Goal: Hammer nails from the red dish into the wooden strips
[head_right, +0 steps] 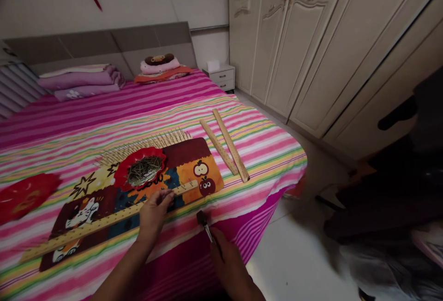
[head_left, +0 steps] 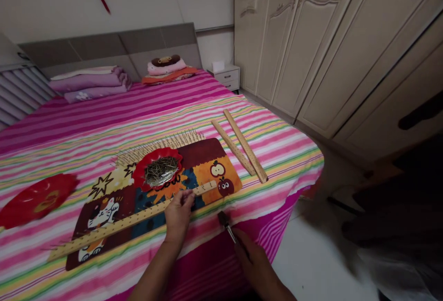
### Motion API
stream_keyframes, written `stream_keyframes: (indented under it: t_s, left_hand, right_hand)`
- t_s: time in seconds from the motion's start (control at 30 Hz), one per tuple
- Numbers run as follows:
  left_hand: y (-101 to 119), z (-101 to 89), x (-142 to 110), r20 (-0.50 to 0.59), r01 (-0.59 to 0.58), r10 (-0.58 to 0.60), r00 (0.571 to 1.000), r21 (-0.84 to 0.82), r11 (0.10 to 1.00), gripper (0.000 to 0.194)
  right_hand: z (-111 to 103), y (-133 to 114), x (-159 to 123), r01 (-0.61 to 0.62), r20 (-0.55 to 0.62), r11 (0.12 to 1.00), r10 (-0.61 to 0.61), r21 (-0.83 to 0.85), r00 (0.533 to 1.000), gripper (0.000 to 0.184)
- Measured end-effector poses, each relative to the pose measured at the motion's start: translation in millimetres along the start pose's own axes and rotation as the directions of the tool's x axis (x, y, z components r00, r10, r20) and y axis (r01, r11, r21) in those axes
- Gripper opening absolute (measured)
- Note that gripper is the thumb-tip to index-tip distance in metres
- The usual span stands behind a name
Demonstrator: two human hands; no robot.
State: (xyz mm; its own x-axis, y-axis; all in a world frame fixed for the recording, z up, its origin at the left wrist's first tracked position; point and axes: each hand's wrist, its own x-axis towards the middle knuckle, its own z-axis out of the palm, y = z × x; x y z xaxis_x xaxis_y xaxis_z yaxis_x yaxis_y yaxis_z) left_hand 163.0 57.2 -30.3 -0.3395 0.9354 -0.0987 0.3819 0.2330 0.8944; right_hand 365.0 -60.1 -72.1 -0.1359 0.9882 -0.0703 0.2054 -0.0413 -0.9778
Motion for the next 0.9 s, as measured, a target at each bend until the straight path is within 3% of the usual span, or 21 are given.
stream_keyframes:
  t_s: [0.4,0.9]
  left_hand:
    - [-4.3,8.3,-0.7,-0.090,-0.106,0.119,0.989,0.142,0.984,0.027]
    - [-2.7,11.9,-1.7,-0.077,-0.170,0.185,0.980,0.165,0.972,0.026]
  right_hand:
    - [-0.8,-1.9,-0.7,0.004,-0.020,0.999,-0.003,0.038,1.000,0.032]
    - [2.6,6.2,-1.4,0.019,-0.021,1.000,-0.018,0.012,1.000,0.033]
